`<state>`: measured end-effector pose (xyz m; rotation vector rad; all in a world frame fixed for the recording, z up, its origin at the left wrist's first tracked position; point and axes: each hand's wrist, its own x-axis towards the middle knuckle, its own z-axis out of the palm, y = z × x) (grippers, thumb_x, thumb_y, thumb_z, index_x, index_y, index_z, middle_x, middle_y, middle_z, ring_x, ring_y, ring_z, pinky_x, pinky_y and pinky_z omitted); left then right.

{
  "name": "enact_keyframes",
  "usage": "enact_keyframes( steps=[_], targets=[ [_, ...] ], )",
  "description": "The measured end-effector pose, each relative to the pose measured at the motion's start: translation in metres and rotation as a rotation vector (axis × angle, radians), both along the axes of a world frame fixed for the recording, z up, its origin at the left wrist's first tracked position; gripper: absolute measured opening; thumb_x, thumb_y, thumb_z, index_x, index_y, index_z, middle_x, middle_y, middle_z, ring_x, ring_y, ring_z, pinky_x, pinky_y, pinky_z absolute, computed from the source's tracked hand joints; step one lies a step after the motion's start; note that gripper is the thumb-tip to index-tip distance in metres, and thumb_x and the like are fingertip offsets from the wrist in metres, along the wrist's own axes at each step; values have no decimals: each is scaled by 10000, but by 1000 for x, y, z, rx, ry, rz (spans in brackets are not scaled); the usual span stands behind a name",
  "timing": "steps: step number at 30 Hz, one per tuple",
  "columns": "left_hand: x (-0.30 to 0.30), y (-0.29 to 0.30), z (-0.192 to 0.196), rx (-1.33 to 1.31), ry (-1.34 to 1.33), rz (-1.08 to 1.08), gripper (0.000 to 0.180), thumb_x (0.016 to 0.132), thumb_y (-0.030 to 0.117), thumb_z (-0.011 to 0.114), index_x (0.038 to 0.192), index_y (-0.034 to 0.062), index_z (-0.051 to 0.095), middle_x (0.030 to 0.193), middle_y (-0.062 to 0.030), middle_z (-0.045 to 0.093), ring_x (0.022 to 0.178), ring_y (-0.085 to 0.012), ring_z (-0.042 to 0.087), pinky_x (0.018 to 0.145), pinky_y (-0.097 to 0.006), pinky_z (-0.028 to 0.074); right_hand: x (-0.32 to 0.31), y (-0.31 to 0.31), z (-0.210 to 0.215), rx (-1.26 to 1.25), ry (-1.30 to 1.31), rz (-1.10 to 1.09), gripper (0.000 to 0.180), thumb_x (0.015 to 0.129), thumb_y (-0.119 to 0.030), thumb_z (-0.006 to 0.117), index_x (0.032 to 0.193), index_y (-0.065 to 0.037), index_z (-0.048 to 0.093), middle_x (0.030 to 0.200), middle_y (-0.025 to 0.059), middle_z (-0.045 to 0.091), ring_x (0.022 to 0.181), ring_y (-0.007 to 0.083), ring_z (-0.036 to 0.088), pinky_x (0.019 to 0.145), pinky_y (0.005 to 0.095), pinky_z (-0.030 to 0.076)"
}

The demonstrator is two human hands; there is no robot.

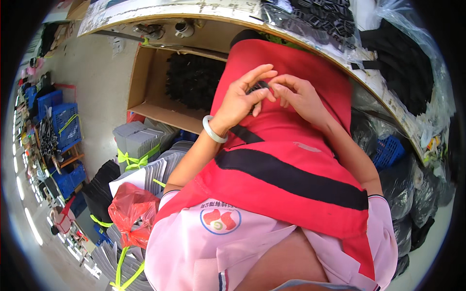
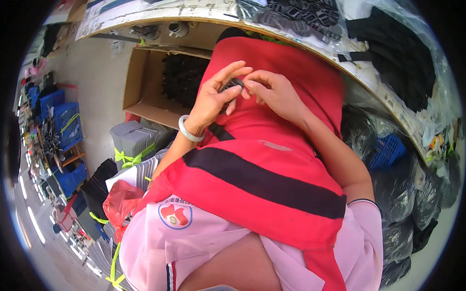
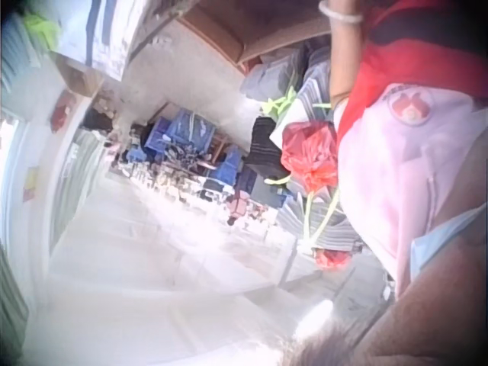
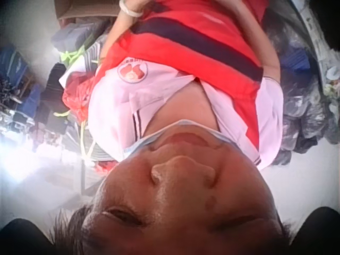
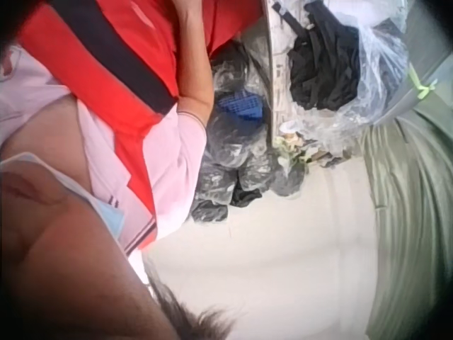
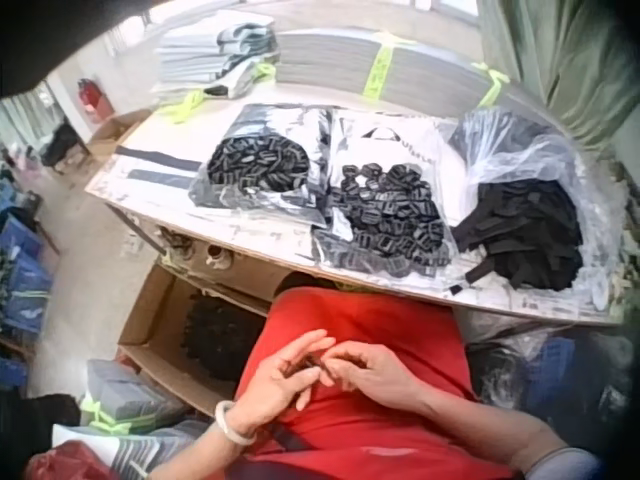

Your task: The recorder is assembling black plastic buckles onto nylon straps at a factory workstation.

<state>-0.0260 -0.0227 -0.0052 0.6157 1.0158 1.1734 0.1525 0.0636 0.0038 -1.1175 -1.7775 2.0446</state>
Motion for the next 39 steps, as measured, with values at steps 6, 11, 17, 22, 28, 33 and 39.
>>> enact_keyframes(
  steps=[6, 11, 17, 22, 28, 33, 39],
  targets=[
    [18, 17, 8, -26, -26, -42, 560, 898, 13, 613, 1419, 17, 406, 1195, -128, 610, 605, -67, 567, 441, -173, 410, 10, 9, 3, -195, 90, 1, 184, 959, -199, 579, 967, -20, 621, 754, 1, 602, 646, 59, 544, 584, 204, 432],
    [20, 19, -7, -179, -165, 11, 298, 937, 78, 595, 1225, 5, 603, 739, -28, 616, 530, -50, 510, 418, -159, 366, 17, 14, -3, -338, 175, -260, 188, 956, -178, 594, 1017, 0, 608, 828, 54, 648, 673, 94, 613, 574, 218, 494],
    [36, 38, -13, -135, -220, 93, 141, 946, 88, 587, 1028, -7, 650, 840, -76, 663, 587, -103, 603, 431, -174, 406, 50, 20, -3, -56, 212, -191, 156, 942, -141, 606, 1046, -24, 603, 849, 40, 656, 744, 109, 612, 631, 247, 490],
    [22, 41, -28, -159, -217, 128, 158, 931, 88, 616, 1053, -11, 631, 936, -129, 691, 664, -156, 671, 477, -211, 473, 130, 72, 14, 1112, -410, -522, 222, 838, -142, 690, 1040, -59, 648, 960, 90, 623, 858, 288, 587, 782, 358, 481],
    [34, 38, -37, -258, -249, 22, 192, 927, 40, 609, 1107, -18, 640, 949, -127, 689, 717, -158, 673, 505, -225, 480, 156, 82, -26, 1296, -473, -413, 329, 705, -82, 769, 1023, -115, 694, 962, 42, 581, 882, 255, 535, 782, 362, 431],
    [41, 43, -23, -293, -30, -57, 211, 925, 70, 615, 1118, -13, 640, 843, -122, 693, 529, -97, 552, 460, -182, 405, 140, 61, 9, 1356, -377, -460, 298, 703, -35, 749, 986, -114, 702, 932, 24, 613, 890, 226, 544, 795, 355, 429],
    [49, 45, -8, -204, 102, -6, 182, 870, 55, 686, 1019, -49, 680, 757, -101, 680, 516, -92, 563, 448, -192, 425, 68, 16, 55, 374, 82, -320, 116, 943, -78, 589, 1017, -38, 669, 803, 38, 638, 602, 70, 555, 514, 202, 446]
  ],
)
